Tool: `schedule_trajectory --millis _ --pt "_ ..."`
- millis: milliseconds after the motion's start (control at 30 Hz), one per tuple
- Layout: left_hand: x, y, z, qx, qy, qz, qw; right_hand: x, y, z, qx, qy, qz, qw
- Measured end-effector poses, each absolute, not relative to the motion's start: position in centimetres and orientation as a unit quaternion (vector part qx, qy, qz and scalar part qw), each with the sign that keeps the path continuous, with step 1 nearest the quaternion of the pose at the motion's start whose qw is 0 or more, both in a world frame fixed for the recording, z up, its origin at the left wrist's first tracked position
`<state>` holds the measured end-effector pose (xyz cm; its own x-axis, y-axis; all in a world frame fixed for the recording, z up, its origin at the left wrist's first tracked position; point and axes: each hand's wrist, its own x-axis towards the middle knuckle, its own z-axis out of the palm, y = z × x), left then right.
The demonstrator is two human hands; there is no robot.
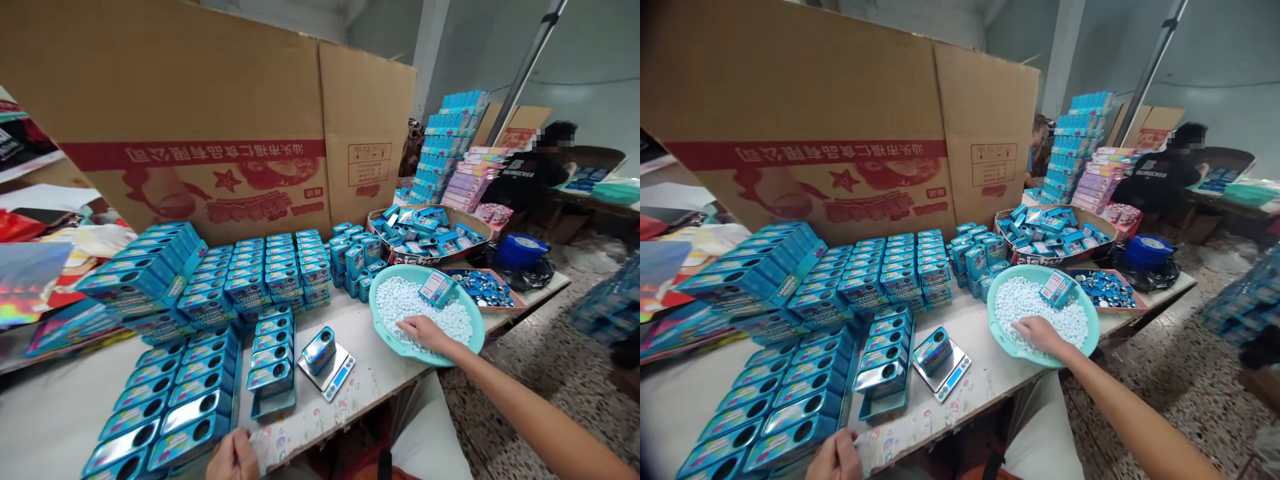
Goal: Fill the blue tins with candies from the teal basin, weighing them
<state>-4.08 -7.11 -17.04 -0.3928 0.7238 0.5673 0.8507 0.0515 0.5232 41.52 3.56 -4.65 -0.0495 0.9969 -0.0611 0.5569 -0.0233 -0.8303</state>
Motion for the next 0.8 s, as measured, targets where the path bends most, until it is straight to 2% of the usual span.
schedule_trajectory --millis 100,233,367,467,633,800 --pt "-3.9 -7.2 -16.7 -0.564 -0.709 -0.411 0.101 41.9 4.8 -3.4 -0.622 -0.490 0.426 0.437" --pt "-3.5 -7.4 -16.2 -0.578 -0.693 -0.416 0.108 41.4 6.2 -0.7 -0.595 -0.399 0.500 0.487" --pt "-3.1 -7.5 -16.0 -0.580 -0.688 -0.423 0.107 37.2 7.1 1.6 -0.527 -0.322 0.610 0.496" --pt "-2.9 -7.6 -15.8 -0.578 -0.690 -0.423 0.103 32.1 7.7 2.5 -0.407 -0.162 0.751 0.494" --pt "-2.3 -7.6 -15.4 -0.565 -0.698 -0.432 0.087 24.4 9.5 1.6 -0.404 -0.130 0.774 0.469" --pt "-2.2 -7.7 -15.6 -0.547 -0.713 -0.435 0.062 20.8 10.4 0.0 -0.425 -0.127 0.755 0.483"
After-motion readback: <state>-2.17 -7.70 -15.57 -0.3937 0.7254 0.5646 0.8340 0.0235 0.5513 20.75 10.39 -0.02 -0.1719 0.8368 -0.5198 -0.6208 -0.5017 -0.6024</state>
